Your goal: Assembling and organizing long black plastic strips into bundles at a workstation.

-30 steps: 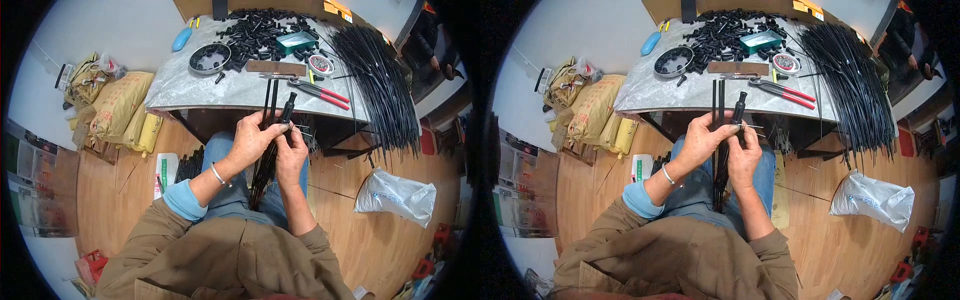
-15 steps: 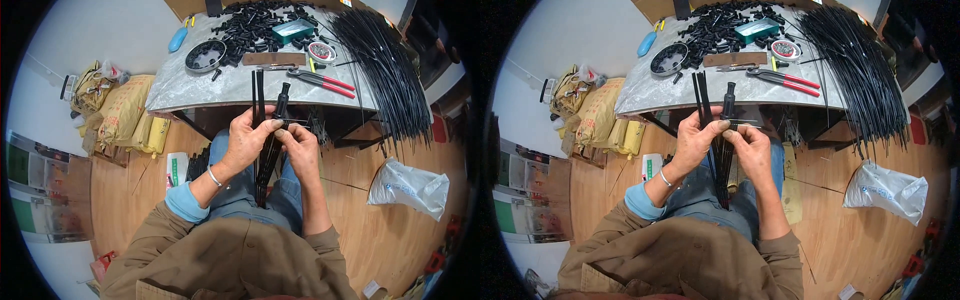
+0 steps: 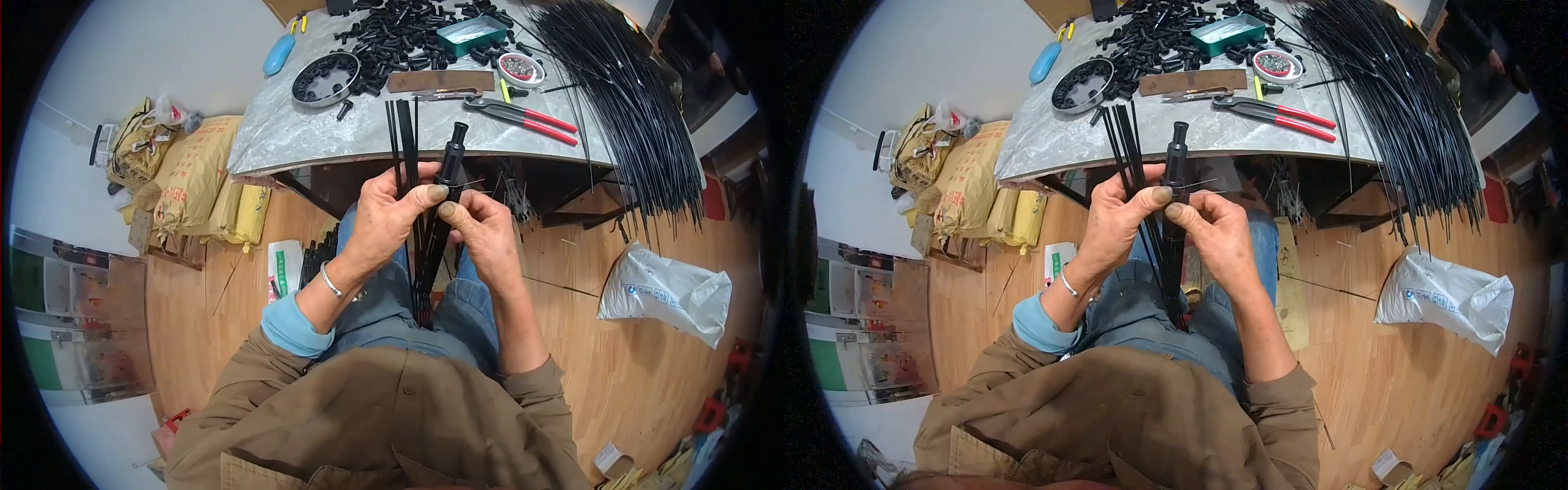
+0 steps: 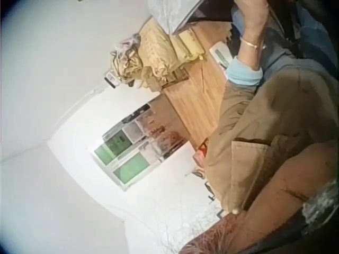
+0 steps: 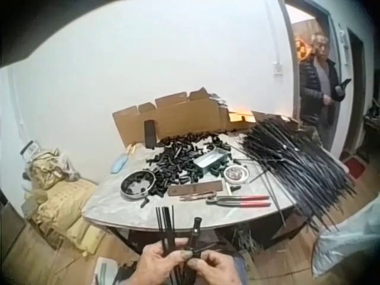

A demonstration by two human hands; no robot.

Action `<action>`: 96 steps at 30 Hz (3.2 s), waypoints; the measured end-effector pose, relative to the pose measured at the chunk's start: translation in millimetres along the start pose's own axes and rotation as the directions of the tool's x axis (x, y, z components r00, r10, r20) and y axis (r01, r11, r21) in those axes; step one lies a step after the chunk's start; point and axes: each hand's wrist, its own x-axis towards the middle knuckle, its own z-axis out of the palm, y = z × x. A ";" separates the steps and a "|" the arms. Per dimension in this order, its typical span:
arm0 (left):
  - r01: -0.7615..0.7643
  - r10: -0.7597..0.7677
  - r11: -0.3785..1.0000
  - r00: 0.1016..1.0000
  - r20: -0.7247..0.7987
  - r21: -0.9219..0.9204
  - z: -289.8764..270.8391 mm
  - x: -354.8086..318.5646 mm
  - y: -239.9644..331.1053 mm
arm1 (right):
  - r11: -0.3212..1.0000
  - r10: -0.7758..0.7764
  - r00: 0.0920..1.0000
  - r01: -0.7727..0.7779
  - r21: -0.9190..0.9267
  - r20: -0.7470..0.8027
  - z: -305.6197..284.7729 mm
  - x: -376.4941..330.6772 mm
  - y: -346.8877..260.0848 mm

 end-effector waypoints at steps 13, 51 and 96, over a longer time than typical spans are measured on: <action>0.036 -0.041 0.989 0.999 -0.031 -0.142 3.3 0.1 -5.9 | 0.985 -0.088 0.989 0.069 -0.156 -0.121 5.9 -5.6 -4.6; -0.059 0.059 0.998 0.998 -0.037 0.000 -18.8 -5.5 -5.9 | 0.995 0.100 0.994 -0.100 0.007 0.049 9.6 12.6 4.8; 0.203 -0.151 0.939 0.969 0.198 -0.276 -15.4 -1.7 -6.7 | 0.979 0.204 0.975 -0.204 -0.010 0.091 -0.1 10.4 2.9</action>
